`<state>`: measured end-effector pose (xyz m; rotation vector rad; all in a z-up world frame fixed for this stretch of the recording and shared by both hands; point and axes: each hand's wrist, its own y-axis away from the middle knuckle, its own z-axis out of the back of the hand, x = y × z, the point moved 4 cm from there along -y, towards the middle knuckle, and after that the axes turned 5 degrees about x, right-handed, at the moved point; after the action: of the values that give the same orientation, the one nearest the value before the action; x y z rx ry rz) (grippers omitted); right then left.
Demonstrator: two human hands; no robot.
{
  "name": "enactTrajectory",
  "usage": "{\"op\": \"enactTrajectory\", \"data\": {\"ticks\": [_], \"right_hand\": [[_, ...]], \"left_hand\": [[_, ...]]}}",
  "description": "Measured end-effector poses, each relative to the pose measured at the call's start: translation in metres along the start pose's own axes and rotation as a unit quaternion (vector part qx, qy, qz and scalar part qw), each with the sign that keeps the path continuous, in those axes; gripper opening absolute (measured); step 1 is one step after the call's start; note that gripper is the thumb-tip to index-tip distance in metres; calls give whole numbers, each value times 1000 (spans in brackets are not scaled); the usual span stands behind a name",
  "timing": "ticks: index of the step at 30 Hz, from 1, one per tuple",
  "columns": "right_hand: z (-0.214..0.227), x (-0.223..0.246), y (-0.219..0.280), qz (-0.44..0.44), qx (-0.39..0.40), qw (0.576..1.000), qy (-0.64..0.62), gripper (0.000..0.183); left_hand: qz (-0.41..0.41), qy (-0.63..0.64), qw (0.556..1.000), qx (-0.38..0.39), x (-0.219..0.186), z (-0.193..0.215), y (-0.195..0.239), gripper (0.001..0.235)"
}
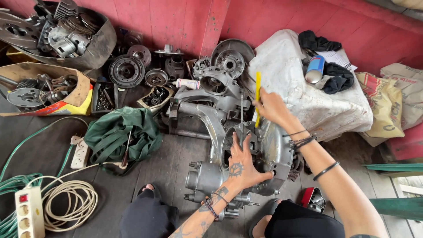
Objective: The person is cleaning a motorcycle engine casing using a yellow scraping tool to remove dirt and debris from its surface and crevices.
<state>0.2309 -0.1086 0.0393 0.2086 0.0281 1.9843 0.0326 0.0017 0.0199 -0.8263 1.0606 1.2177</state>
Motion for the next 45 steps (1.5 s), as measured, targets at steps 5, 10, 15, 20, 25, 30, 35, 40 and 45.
{"op": "enactTrajectory", "data": {"ticks": [5, 10, 15, 20, 25, 30, 35, 40, 45], "right_hand": [[17, 3, 7, 15, 41, 997, -58, 35], [23, 0, 7, 6, 14, 998, -65, 30], [65, -70, -7, -3, -212, 973, 87, 29], [93, -78, 72, 19, -230, 921, -315, 16], [72, -96, 156, -46, -278, 822, -495, 18], [11, -147, 220, -91, -351, 637, -680, 9], [10, -130, 256, -91, -357, 593, -716, 9], [-8, -108, 279, -130, -343, 682, -633, 17], [-10, -103, 293, -33, -229, 769, -595, 23]], "left_hand": [[9, -4, 1000, 4, -3, 1, -1, 126], [4, -1, 1000, 7, -1, 1, 0, 126], [3, 0, 1000, 14, 1, -2, -5, 127], [8, -10, 1000, 10, 2, 1, -6, 128], [-19, 6, 1000, 8, 1, 3, -2, 124], [21, -82, 996, 6, 26, -13, -14, 134], [21, -93, 995, 24, 12, -5, -12, 137], [86, -52, 991, 85, 0, 7, -11, 140], [64, 85, 994, 30, 22, 23, -15, 83]]}}
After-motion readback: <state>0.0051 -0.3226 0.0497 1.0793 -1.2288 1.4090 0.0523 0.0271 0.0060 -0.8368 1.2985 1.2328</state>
